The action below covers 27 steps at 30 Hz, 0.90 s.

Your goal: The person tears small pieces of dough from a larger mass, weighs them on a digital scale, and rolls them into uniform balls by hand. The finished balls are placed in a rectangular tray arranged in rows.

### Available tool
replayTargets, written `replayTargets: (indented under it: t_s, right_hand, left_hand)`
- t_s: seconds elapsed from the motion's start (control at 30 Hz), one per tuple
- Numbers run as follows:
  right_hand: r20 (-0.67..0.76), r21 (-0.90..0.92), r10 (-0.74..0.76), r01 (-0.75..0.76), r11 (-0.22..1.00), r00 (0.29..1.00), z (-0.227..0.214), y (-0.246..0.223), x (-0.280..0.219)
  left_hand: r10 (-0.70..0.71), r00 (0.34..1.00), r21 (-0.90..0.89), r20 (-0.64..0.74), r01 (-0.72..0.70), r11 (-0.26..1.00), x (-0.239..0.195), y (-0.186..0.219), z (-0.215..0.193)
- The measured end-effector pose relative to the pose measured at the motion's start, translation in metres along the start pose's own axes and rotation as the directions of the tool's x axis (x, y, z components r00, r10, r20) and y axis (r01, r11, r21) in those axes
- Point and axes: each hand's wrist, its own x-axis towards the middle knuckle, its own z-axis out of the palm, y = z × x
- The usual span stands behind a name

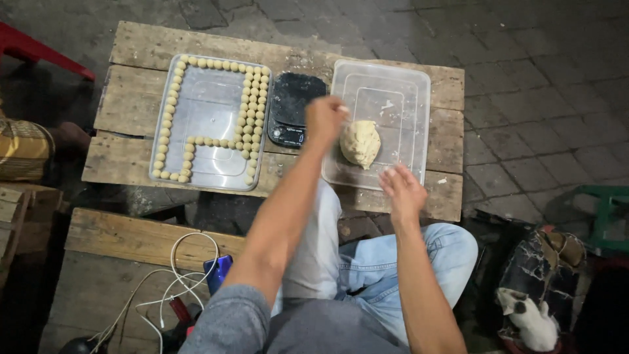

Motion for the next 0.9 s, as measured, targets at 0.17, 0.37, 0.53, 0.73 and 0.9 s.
replayTargets:
  t_s: [0.17,0.37,0.53,0.73,0.9]
  right_hand:
    - [0.039,-0.797,-0.318,0.221,0.562,0.947,-0.045,0.023,-0.060]
    - [0.563,-0.778,-0.522,0.624,-0.073,0.640,-0.060,0.075,-0.089]
    - [0.620,-0.745,-0.543,0.642,-0.181,0.566,-0.038,0.058,-0.096]
    - [0.663,-0.710,-0.540,0.666,-0.231,0.519,-0.046,0.071,-0.090]
    - [0.682,-0.716,-0.445,0.655,-0.243,0.580,-0.052,0.078,-0.090]
  left_hand:
    - [0.041,0.942,0.015,-0.332,-0.038,0.999,0.038,-0.058,-0.035]
    - [0.361,0.911,0.517,-0.199,-0.215,0.828,0.100,-0.175,-0.014]
    - [0.260,0.947,0.649,-0.191,-0.077,0.757,0.032,-0.067,-0.043]
    - [0.241,0.969,0.596,0.050,-0.223,0.772,0.012,-0.038,0.029]
    - [0.185,0.982,0.647,0.042,-0.168,0.744,-0.006,-0.016,0.131]
